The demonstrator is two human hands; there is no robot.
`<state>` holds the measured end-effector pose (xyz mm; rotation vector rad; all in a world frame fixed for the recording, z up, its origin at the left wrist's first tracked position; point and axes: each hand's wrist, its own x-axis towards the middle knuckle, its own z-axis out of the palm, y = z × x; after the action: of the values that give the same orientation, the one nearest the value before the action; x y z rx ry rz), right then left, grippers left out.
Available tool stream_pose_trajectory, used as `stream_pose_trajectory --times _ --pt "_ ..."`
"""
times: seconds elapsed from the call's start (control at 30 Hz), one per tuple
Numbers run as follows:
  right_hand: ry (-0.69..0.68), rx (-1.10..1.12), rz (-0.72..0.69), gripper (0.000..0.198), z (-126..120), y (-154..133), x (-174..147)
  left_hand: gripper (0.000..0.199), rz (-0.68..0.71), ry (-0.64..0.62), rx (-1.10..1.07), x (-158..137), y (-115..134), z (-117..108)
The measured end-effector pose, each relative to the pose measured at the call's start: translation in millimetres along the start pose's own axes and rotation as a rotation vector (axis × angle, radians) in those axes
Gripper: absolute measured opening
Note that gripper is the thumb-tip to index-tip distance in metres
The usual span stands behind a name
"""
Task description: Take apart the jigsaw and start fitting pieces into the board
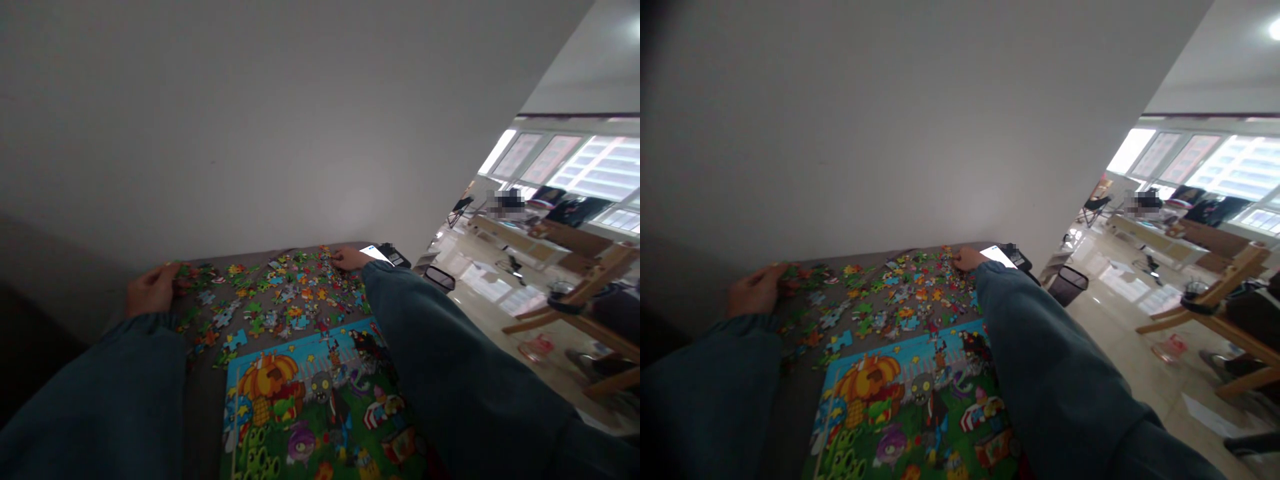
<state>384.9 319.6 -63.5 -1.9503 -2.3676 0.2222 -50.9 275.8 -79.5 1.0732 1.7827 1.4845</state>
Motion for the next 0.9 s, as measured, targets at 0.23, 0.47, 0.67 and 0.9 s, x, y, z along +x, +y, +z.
stream_pose_trajectory --times 0.23,0.47,0.67,0.9 --pt "0.026 -0.079 -0.086 0.058 7 -42 11 0.029 0.002 -0.019 -0.030 5 -3 0" --pt "-0.103 -0.109 -0.185 0.065 31 -69 5 0.035 0.039 -0.043 -0.010 4 -4 1" --pt "-0.122 -0.147 -0.133 0.072 21 -53 -6 0.030 0.025 -0.035 -0.002 1 -2 0" --pt "-0.003 -0.156 -0.159 0.070 24 -66 -19 0.032 0.052 -0.038 0.016 -2 1 -1"
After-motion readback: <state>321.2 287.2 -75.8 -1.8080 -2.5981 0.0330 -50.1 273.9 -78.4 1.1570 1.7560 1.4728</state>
